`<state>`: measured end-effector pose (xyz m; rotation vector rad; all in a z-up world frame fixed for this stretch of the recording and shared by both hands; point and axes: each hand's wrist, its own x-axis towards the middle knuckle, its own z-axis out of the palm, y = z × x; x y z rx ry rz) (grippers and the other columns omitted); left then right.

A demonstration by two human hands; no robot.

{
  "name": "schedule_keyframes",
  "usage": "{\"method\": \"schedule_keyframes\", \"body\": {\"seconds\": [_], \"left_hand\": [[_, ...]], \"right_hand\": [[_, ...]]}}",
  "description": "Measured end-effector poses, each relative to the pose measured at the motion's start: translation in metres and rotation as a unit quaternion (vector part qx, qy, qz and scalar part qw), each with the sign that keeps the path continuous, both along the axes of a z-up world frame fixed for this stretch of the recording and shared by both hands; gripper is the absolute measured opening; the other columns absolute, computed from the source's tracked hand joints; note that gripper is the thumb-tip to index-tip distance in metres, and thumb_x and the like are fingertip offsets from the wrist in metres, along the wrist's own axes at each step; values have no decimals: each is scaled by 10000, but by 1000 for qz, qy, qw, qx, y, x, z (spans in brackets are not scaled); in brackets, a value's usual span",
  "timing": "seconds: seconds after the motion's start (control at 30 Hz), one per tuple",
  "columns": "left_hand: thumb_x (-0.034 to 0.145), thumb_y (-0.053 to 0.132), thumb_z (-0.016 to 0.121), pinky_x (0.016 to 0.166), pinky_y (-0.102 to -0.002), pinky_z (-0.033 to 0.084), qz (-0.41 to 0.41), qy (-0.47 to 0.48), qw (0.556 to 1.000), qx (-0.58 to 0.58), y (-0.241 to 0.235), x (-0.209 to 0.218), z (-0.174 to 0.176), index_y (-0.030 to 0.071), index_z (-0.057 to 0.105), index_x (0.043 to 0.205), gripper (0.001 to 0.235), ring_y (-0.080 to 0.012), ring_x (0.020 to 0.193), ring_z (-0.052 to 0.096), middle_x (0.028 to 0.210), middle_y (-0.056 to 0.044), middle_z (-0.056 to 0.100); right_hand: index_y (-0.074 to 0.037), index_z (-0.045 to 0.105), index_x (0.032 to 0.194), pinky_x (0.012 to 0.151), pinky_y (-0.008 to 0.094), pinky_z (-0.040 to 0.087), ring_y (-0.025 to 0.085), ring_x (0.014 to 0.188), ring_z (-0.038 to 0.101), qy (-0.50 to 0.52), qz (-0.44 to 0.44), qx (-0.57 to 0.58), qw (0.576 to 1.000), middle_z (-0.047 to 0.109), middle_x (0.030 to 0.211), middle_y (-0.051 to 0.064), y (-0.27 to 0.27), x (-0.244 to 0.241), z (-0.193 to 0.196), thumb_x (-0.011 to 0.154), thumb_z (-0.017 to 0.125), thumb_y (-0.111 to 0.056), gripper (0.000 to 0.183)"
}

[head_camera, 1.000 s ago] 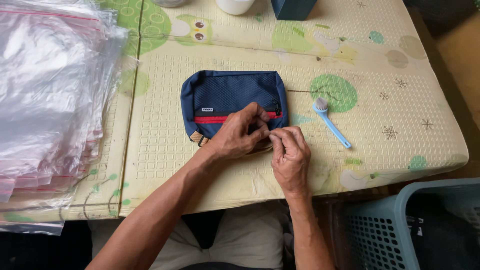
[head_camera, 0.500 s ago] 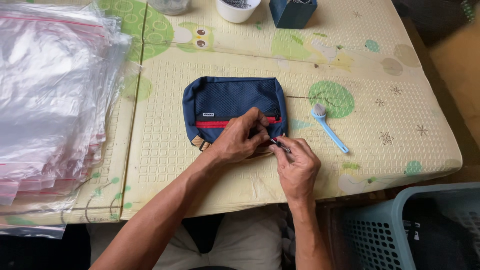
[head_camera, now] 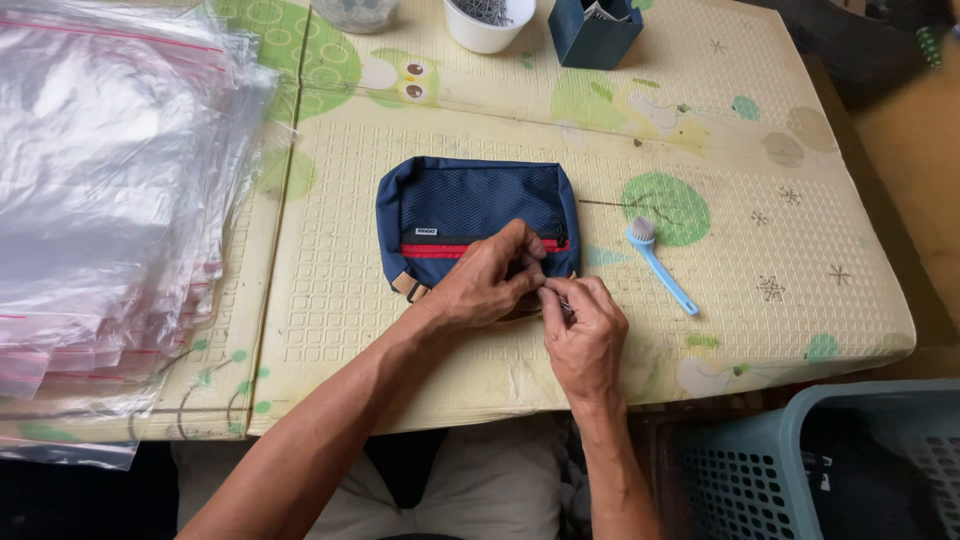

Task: The person attaches a cartoon bear keychain to a blue bag, places the bag into a clear plastic zip-lock bag, and seals it. They then retrieve another blue bag from a basket and use a blue brush to clean its exterior and interior surfaces.

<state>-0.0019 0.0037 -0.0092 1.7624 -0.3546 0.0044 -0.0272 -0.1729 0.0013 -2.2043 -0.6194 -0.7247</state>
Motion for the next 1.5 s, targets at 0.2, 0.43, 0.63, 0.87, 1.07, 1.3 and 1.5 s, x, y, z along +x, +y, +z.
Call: {"method": "schedule_keyframes", "body": {"seconds": [0.2,0.43,0.63,0.87,1.07,1.3,1.5], "left_hand": [[899,164,707,894,-474,524,-5,-3,1000,-12,0,2,-5,101,588,1112,253,-291,950,716,876,-73,758],[895,194,720,879,-464,521,6,10,1000,-20,1,4,-6,106,597,1120,272,-288,929,712,880,-67,761],[929,213,684,867,-454,521,23,29,999,-19,3,1,2,114,628,1134,234,-274,912,713,873,-70,768],[859,206,743,876,-429,528,12,18,1000,9,1,3,-2,147,615,1143,317,-263,908,719,859,-12,775],[902,197,704,842,-456,541,24,-21,999,23,-1,-4,4,140,651,1096,209,-314,919,726,872,-66,766],[945,146,664,822,-434,556,8,-58,998,23,-3,-5,5,124,681,1001,62,-330,898,728,869,-109,745],[959,133,648,804,-434,558,5,-68,998,16,-5,-4,2,118,683,978,42,-314,874,722,849,-115,723]], "right_hand": [[-126,762,917,674,345,555,229,737,694,25,9,53,998,657,792,39,-2,-3,-3,948,758,-116,33],[-99,746,895,671,351,541,259,730,681,49,21,70,996,642,782,82,-3,0,-4,939,748,-84,46],[-101,746,888,674,343,539,242,734,682,52,20,77,995,649,783,73,-6,1,-8,930,754,-83,47],[-90,738,884,672,348,540,268,728,677,49,26,70,996,635,775,89,-5,1,-6,937,745,-83,54],[-100,742,898,685,351,542,261,742,686,39,20,66,997,642,781,71,-4,-2,-2,961,732,-98,64],[-102,735,898,697,379,542,284,754,686,35,19,61,997,643,790,78,-6,2,-10,963,728,-101,65],[-109,736,893,709,364,547,263,748,686,33,17,67,997,642,781,66,-6,0,-9,966,730,-111,73]]}}
